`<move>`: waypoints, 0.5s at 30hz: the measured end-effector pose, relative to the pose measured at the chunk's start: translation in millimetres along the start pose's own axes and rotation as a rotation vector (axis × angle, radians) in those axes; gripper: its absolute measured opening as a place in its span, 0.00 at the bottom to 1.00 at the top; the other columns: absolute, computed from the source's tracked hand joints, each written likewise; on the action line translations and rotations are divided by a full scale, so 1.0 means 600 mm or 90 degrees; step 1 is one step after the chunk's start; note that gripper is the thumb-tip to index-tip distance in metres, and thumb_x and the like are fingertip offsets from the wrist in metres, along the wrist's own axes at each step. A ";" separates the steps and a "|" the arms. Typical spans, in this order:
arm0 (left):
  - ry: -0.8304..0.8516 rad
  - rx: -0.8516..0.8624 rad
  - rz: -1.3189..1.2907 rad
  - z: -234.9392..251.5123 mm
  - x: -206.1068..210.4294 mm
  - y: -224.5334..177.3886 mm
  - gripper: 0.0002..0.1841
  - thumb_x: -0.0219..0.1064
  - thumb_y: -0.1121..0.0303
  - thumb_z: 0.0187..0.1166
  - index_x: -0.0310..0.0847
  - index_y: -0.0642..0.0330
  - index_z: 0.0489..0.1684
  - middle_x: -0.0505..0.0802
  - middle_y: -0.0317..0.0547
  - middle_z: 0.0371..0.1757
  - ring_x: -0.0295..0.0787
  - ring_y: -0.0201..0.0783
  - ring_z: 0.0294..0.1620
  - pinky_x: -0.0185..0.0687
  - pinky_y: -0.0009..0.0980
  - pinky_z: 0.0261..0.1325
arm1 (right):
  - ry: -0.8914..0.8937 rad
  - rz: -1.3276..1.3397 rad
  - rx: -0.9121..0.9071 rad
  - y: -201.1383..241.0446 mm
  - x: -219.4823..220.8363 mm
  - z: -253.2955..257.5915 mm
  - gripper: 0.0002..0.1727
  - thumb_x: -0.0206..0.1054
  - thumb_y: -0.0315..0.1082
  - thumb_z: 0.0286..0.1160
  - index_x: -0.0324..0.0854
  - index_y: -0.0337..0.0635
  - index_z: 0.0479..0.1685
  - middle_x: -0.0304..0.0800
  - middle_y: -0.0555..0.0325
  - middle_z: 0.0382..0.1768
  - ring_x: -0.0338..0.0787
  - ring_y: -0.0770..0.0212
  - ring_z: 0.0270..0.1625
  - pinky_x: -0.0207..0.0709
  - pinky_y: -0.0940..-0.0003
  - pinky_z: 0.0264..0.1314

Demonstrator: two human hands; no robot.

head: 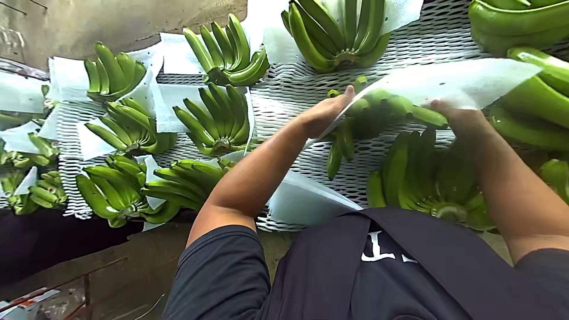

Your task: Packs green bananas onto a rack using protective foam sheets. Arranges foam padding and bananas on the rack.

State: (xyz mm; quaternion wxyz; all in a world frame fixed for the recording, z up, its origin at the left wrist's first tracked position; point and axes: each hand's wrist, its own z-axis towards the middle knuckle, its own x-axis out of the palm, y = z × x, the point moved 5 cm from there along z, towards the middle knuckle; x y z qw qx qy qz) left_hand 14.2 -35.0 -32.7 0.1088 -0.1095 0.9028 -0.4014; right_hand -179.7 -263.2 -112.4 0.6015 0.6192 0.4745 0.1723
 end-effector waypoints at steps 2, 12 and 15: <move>0.026 0.078 0.008 -0.027 0.022 0.012 0.35 0.30 0.42 0.93 0.53 0.51 0.94 0.73 0.44 0.87 0.68 0.37 0.86 0.66 0.46 0.85 | 0.026 -0.106 -0.055 -0.009 0.004 0.009 0.20 0.57 0.36 0.88 0.80 0.24 0.60 0.87 0.35 0.59 0.85 0.53 0.66 0.75 0.53 0.75; 0.033 0.108 -0.053 -0.058 0.057 0.224 0.61 0.75 0.56 0.68 0.22 0.42 0.98 0.60 0.53 0.93 0.72 0.43 0.82 0.75 0.48 0.77 | 0.035 -0.363 -0.129 0.012 0.037 0.001 0.21 0.67 0.28 0.79 0.79 0.22 0.66 0.80 0.20 0.68 0.75 0.25 0.77 0.59 0.27 0.79; -0.006 0.137 0.061 -0.074 0.069 0.242 0.77 0.90 0.68 0.47 0.23 0.44 0.98 0.50 0.49 0.96 0.66 0.41 0.87 0.71 0.45 0.82 | 0.138 -0.268 -0.134 -0.022 0.032 0.029 0.25 0.74 0.29 0.73 0.79 0.26 0.68 0.83 0.29 0.67 0.80 0.38 0.75 0.67 0.38 0.81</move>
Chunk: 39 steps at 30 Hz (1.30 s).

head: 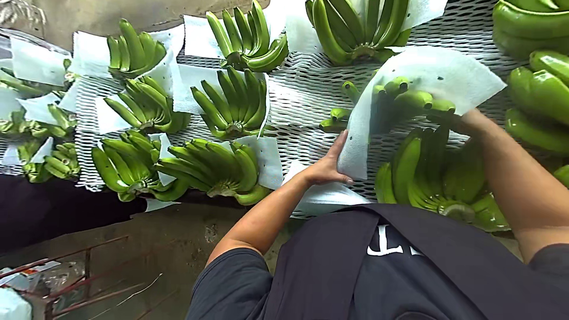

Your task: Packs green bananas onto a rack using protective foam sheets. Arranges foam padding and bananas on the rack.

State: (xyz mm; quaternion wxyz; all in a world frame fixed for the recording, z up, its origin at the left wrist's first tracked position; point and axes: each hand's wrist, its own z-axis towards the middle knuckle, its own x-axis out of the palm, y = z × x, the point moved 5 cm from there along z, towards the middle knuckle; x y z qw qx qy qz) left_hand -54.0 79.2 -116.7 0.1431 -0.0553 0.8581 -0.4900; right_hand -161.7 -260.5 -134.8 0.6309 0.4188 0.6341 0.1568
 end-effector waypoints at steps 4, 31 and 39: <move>-0.242 0.233 0.205 0.020 -0.007 -0.004 0.50 0.83 0.72 0.63 0.54 0.77 0.88 0.72 0.70 0.84 0.71 0.54 0.85 0.65 0.44 0.88 | 0.067 0.117 -0.058 0.044 0.008 0.035 0.28 0.79 0.33 0.66 0.81 0.37 0.67 0.88 0.47 0.62 0.86 0.62 0.67 0.76 0.60 0.76; 0.420 0.014 0.373 -0.142 0.134 -0.022 0.20 0.58 0.60 0.91 0.82 0.67 0.66 0.91 0.59 0.46 0.88 0.49 0.47 0.81 0.52 0.59 | 0.051 -0.184 -0.097 0.190 0.053 -0.377 0.44 0.88 0.26 0.50 0.78 0.41 0.77 0.77 0.35 0.78 0.75 0.30 0.80 0.64 0.31 0.82; 0.488 0.073 0.292 -0.162 0.189 -0.001 0.11 0.60 0.68 0.89 0.86 0.66 0.44 0.87 0.41 0.34 0.79 0.26 0.35 0.75 0.27 0.45 | -0.069 -0.187 -0.113 0.086 0.090 -0.377 0.18 0.75 0.17 0.61 0.91 0.38 0.53 0.91 0.36 0.54 0.88 0.31 0.61 0.78 0.32 0.65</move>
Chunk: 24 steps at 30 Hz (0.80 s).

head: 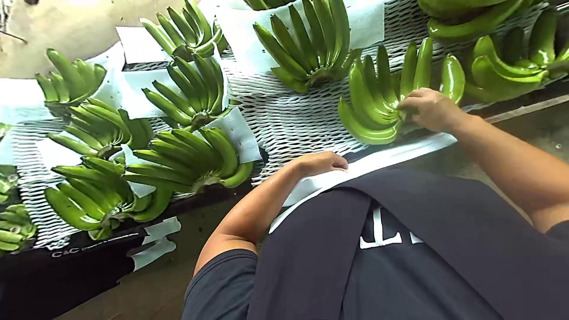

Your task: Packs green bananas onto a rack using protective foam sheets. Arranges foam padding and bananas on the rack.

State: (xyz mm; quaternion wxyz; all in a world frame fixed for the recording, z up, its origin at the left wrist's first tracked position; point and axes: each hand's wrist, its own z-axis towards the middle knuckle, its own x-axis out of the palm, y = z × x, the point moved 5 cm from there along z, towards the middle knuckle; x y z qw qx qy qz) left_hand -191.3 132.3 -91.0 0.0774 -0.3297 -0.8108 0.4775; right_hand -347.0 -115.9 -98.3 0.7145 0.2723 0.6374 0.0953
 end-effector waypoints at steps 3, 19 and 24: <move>-0.061 0.055 -0.002 0.007 0.017 -0.007 0.12 0.61 0.71 0.86 0.84 0.64 0.31 0.82 0.36 0.24 0.74 0.23 0.26 0.69 0.25 0.34 | 0.097 -0.046 -0.025 0.023 0.015 0.006 0.23 0.73 0.15 0.63 0.88 0.36 0.61 0.88 0.33 0.59 0.85 0.30 0.67 0.76 0.34 0.71; -0.183 0.169 0.008 -0.002 0.047 -0.019 0.19 0.62 0.63 0.86 0.84 0.75 0.55 0.91 0.53 0.46 0.84 0.28 0.45 0.79 0.26 0.56 | -0.250 -0.136 -0.259 0.183 0.012 0.044 0.13 0.62 0.23 0.78 0.91 0.41 0.52 0.92 0.42 0.41 0.93 0.40 0.46 0.85 0.46 0.49; -0.356 0.247 0.072 -0.012 0.031 -0.017 0.18 0.63 0.64 0.84 0.86 0.70 0.28 0.86 0.43 0.25 0.77 0.28 0.29 0.73 0.27 0.39 | -0.160 -0.122 -0.258 0.171 0.145 0.100 0.14 0.65 0.21 0.75 0.91 0.42 0.54 0.92 0.42 0.44 0.92 0.38 0.49 0.84 0.43 0.47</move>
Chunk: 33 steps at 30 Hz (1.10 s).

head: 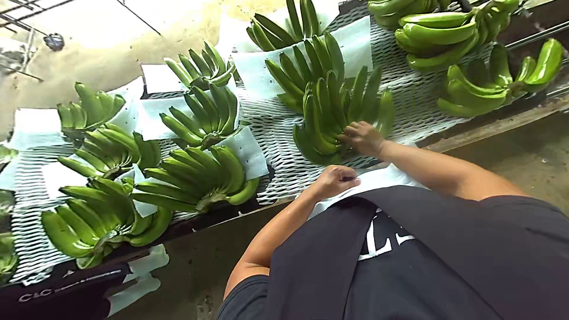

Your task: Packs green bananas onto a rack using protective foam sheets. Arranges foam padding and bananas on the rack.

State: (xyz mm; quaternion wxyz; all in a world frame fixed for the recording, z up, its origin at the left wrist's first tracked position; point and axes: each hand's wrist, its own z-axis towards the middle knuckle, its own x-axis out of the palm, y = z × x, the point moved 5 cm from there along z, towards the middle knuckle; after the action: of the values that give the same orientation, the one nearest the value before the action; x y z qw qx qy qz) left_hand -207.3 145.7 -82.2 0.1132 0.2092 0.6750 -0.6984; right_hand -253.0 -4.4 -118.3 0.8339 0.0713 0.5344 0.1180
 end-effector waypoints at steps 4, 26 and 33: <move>-0.212 0.060 0.087 -0.029 -0.049 -0.024 0.11 0.67 0.72 0.78 0.90 0.69 0.28 0.92 0.47 0.28 0.89 0.33 0.30 0.85 0.31 0.40 | -0.003 0.095 0.013 0.035 0.002 -0.022 0.20 0.71 0.31 0.72 0.89 0.52 0.65 0.90 0.44 0.60 0.86 0.36 0.64 0.74 0.35 0.68; -0.365 -0.267 0.063 0.225 -0.375 0.120 0.14 0.64 0.63 0.86 0.92 0.63 0.42 0.94 0.41 0.34 0.90 0.28 0.35 0.86 0.35 0.49 | -0.078 0.523 0.683 -0.342 -0.148 0.006 0.20 0.62 0.24 0.78 0.77 0.33 0.68 0.85 0.51 0.58 0.86 0.70 0.51 0.82 0.71 0.59; -0.446 -0.274 0.100 0.249 -0.415 0.130 0.14 0.64 0.62 0.84 0.91 0.63 0.40 0.94 0.39 0.33 0.89 0.28 0.35 0.85 0.34 0.48 | 0.189 0.705 0.499 -0.353 -0.092 0.062 0.35 0.63 0.42 0.81 0.62 0.44 0.88 0.83 0.57 0.74 0.85 0.68 0.70 0.76 0.70 0.74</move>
State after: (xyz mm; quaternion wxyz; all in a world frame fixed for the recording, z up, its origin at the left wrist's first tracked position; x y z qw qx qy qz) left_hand 27.2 -38.3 -40.9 0.4303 -0.0187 0.7079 -0.5598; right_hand -215.9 -223.0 -106.2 0.4821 0.6122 0.5310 0.3329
